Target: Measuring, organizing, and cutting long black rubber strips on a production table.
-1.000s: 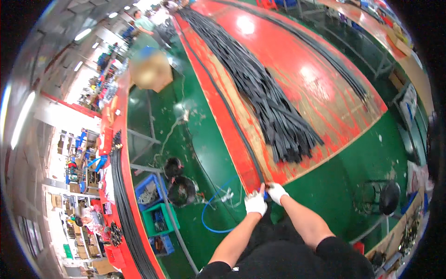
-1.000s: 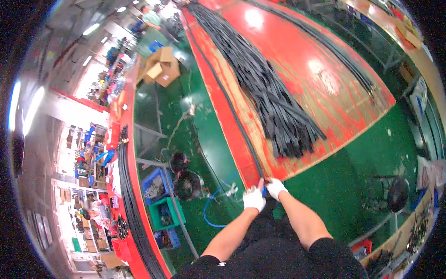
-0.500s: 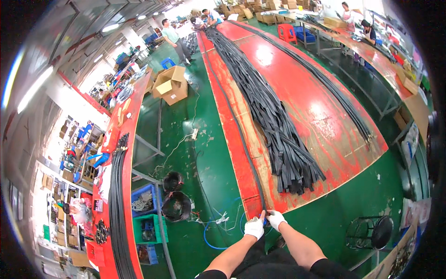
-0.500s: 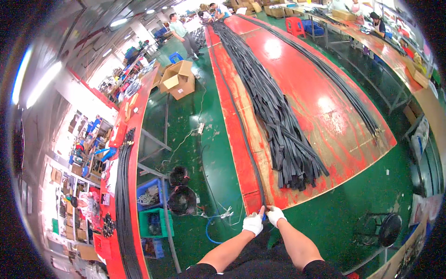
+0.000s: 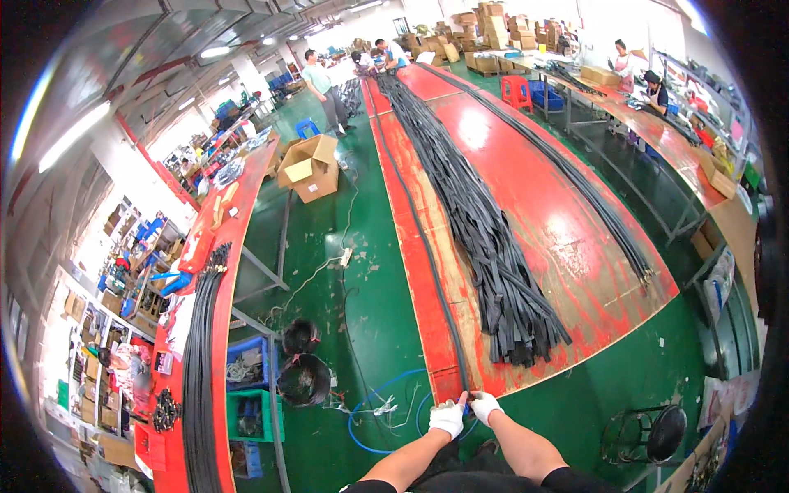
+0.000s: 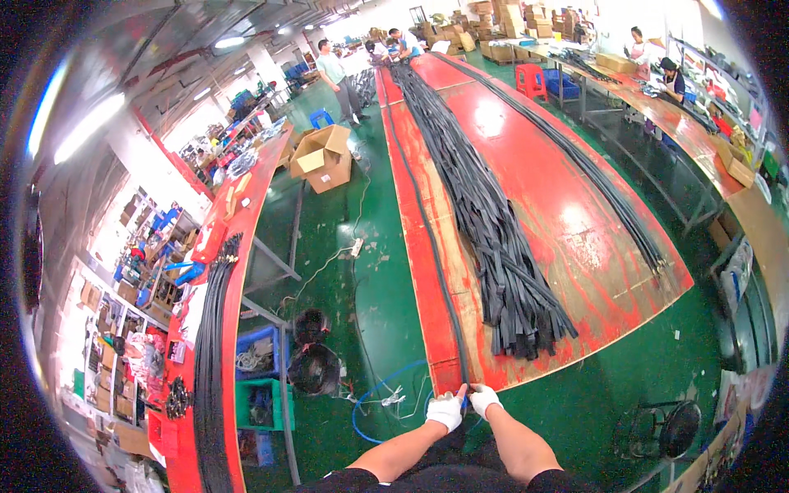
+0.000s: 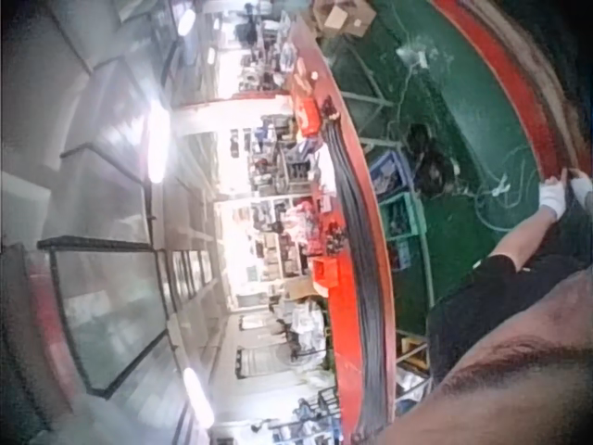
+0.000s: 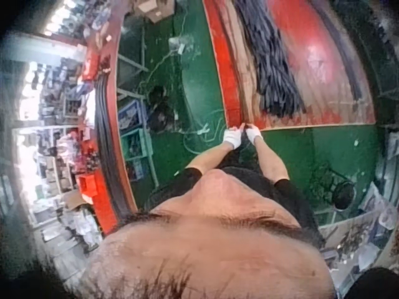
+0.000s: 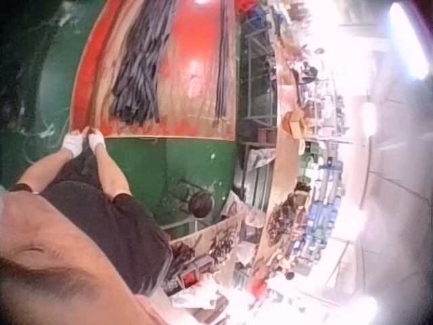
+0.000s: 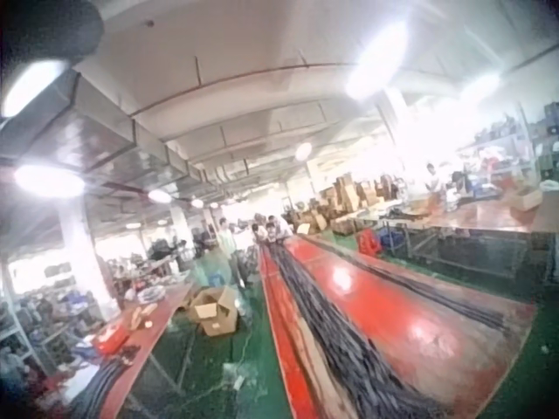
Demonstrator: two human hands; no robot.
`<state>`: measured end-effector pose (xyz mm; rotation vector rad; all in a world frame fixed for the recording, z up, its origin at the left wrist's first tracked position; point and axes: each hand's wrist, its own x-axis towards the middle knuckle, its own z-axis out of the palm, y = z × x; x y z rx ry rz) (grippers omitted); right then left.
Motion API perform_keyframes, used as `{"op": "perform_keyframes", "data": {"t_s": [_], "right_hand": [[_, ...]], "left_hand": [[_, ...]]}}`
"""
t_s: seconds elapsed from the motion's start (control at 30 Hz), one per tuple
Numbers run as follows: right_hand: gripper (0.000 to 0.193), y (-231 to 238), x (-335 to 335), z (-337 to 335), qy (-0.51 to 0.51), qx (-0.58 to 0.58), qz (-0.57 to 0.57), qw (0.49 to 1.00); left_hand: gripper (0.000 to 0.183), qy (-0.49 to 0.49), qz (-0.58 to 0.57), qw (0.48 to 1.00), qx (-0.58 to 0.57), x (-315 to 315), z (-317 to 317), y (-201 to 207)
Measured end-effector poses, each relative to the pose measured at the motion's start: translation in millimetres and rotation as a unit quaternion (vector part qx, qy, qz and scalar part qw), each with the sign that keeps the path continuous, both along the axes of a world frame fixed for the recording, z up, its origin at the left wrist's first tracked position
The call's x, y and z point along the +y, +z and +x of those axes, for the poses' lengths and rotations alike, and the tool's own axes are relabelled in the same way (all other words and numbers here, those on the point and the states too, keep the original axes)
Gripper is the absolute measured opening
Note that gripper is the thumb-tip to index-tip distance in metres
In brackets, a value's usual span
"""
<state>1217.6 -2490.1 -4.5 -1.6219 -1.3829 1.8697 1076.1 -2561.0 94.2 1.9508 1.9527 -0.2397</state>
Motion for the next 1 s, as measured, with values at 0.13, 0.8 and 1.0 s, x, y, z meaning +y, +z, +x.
{"op": "perform_keyframes", "data": {"t_s": [0.13, 0.8, 1.0], "right_hand": [[0.048, 20.9, -10.6, -8.1, 0.016, -0.022, 0.014, 1.0], [0.044, 35.6, -16.1, -36.8, 0.044, -0.112, 0.031, 0.992], [0.043, 2.8, -9.0, -10.9, 0.031, -0.142, 0.075, 0.987]], "left_hand": [[0.071, -0.001, -0.007, 1.0, -0.004, -7.3, -10.5, -2.1], [0.07, -0.012, 0.055, 0.998, -0.026, -19.0, -39.6, -22.6], [0.06, -0.027, 0.049, 0.997, -0.059, -4.3, -22.9, -16.9]]}}
